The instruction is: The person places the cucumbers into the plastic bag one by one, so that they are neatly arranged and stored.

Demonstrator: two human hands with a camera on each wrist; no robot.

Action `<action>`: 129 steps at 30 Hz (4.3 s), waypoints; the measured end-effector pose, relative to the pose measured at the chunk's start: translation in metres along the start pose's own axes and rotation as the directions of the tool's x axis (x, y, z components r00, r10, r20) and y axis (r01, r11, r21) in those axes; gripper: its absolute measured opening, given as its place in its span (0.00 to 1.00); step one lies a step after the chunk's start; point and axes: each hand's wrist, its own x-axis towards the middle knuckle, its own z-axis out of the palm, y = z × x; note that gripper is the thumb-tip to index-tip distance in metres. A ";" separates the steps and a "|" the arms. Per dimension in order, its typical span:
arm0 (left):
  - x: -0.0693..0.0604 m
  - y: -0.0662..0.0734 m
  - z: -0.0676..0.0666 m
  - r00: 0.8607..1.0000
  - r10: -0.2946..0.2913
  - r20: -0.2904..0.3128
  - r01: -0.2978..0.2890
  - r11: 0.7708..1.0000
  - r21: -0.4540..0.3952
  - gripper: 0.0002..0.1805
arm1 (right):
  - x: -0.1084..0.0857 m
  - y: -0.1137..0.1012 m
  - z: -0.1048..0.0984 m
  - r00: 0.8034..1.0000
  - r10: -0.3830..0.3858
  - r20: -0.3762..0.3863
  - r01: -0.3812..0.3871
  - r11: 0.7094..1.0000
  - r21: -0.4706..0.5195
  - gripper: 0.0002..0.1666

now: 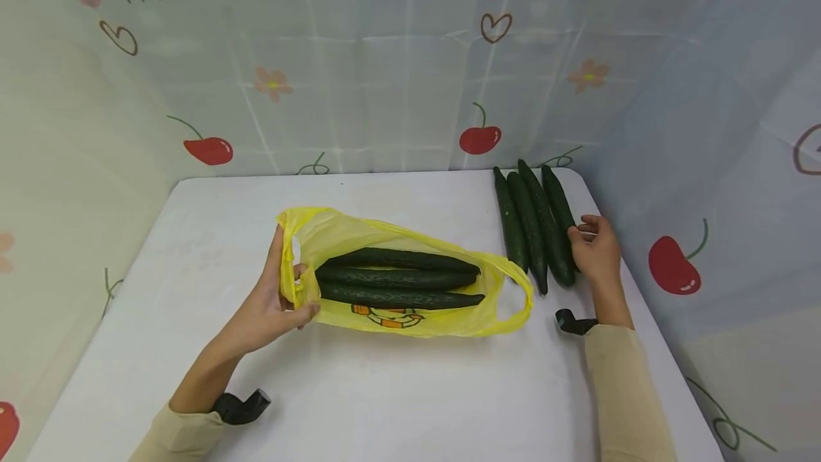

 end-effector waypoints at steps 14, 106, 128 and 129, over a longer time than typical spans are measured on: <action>-0.002 0.000 0.000 1.000 -0.023 -0.004 0.023 1.000 -0.004 0.75 | 0.016 0.012 0.008 0.996 0.029 0.085 -0.022 0.996 -0.084 0.40; -0.001 -0.001 0.003 1.000 -0.015 0.011 0.016 0.999 -0.048 0.75 | -0.150 -0.178 0.068 0.468 -0.685 0.558 0.785 0.612 0.092 0.21; -0.001 -0.002 0.004 0.999 -0.022 0.045 0.024 0.998 -0.058 0.75 | -0.122 -0.161 0.118 0.556 -0.693 0.459 0.798 0.599 -0.062 0.21; -0.001 -0.002 0.004 0.999 -0.022 0.046 0.024 0.998 -0.054 0.75 | -0.121 -0.161 0.118 0.556 -0.699 0.449 0.798 0.600 -0.054 0.21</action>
